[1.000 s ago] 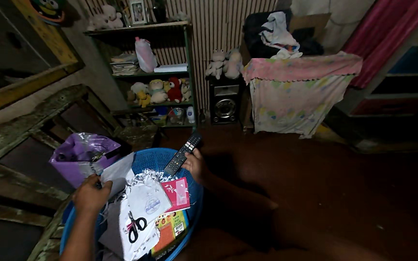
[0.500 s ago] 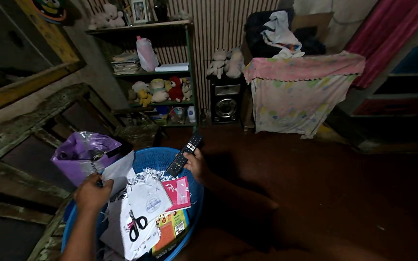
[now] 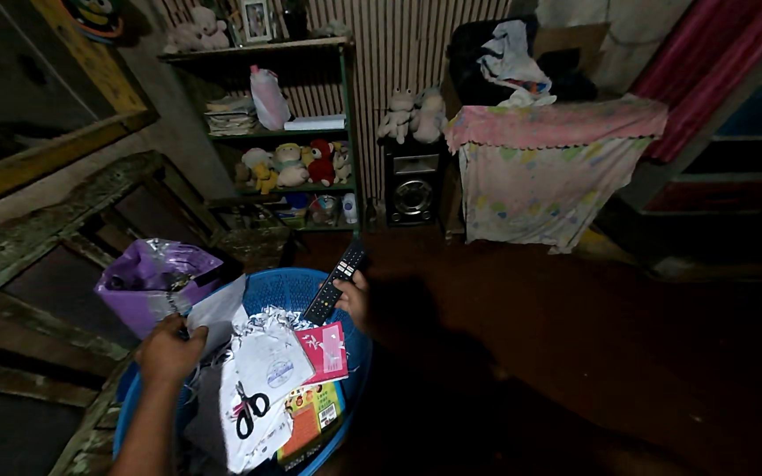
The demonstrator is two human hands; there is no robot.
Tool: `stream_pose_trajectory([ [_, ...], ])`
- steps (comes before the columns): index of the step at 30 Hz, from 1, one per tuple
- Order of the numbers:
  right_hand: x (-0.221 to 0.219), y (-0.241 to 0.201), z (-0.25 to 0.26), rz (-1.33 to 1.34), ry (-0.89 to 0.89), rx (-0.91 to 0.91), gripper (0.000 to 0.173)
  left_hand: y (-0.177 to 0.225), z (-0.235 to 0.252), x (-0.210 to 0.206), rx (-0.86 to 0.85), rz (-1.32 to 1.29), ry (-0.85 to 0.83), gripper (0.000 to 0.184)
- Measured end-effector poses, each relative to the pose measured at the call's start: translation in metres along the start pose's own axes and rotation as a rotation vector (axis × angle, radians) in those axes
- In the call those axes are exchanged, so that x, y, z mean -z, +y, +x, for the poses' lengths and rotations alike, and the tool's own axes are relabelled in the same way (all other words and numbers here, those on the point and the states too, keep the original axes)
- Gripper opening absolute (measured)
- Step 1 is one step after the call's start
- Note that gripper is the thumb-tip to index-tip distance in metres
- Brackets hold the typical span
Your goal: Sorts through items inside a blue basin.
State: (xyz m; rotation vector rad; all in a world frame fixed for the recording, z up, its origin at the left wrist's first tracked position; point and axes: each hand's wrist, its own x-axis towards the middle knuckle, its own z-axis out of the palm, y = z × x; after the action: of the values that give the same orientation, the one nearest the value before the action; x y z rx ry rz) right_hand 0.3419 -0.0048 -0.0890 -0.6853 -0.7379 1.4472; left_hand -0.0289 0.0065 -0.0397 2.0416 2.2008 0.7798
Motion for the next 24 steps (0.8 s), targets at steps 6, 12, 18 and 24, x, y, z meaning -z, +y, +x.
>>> stream_pose_trajectory([
  [6, -0.005, 0.004, -0.007, -0.394, -0.164, 0.037, 0.05, 0.001, -0.003, 0.002, 0.0, -0.008, 0.004, 0.035],
  [12, -0.002, 0.022, -0.009, -1.151, -0.386, -0.019, 0.07, 0.017, -0.008, 0.013, 0.055, 0.003, -0.046, 0.038],
  [18, -0.044, -0.015, -0.031, -1.457, -0.5, -0.369, 0.055, 0.017, -0.008, 0.013, 0.066, -0.006, -0.008, 0.037],
  [24, -0.03, 0.016, -0.004, -1.626, -0.723, 0.028, 0.034, 0.026, 0.003, 0.007, 0.108, 0.019, -0.014, 0.034],
])
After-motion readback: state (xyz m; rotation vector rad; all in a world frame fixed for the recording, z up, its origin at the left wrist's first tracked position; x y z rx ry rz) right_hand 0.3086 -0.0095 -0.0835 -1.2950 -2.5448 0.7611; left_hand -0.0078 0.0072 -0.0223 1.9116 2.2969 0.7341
